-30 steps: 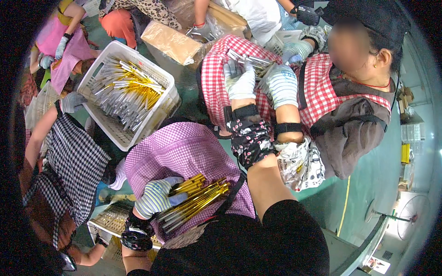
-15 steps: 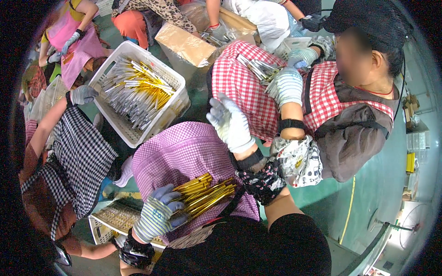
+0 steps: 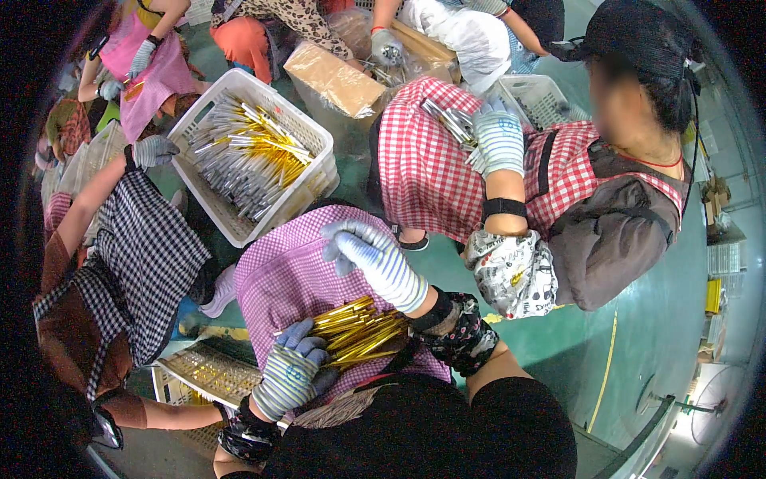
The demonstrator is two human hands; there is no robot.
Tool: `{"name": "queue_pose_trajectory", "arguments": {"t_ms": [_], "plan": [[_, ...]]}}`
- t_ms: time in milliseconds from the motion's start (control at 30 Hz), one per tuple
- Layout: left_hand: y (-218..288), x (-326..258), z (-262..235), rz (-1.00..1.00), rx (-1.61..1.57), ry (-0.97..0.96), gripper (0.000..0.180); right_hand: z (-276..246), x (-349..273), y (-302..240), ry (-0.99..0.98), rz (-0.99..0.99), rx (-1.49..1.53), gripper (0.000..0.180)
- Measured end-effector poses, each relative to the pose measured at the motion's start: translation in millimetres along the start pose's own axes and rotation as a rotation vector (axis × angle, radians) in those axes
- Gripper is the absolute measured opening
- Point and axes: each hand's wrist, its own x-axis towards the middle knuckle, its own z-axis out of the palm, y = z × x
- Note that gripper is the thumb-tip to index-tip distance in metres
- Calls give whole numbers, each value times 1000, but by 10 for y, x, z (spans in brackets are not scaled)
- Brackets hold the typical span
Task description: The person gathers gold tubes by hand, aligns them into a bundle, and slides silver ferrules onto the ends of the tubes. They then place the assembled tubes into a white plastic basket and repeat the process.
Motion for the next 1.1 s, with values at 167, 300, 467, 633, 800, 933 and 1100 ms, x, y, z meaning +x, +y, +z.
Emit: {"name": "queue_pose_trajectory", "arguments": {"t_ms": [167,300,467,633,800,933,1100], "plan": [[87,-55,-55,-18,50,29,28,143,-91,-65,-103,68,-234,28],[117,-118,-212,-85,73,6,31,275,-189,-60,-357,12,-493,26],[-26,-68,-476,-20,383,116,27,508,-270,20,-787,-24,-1182,37],[-47,54,-590,88,528,152,30,378,-330,276,-761,-241,-1289,30],[-97,-20,-446,-135,318,-40,22,256,-303,103,-792,-274,-1492,32],[-108,-10,-643,-268,-263,-250,32,362,-324,-46,-852,-379,-1661,32],[-194,-86,-509,-352,-587,-320,33,301,-420,116,-782,-394,-1561,34]]}}
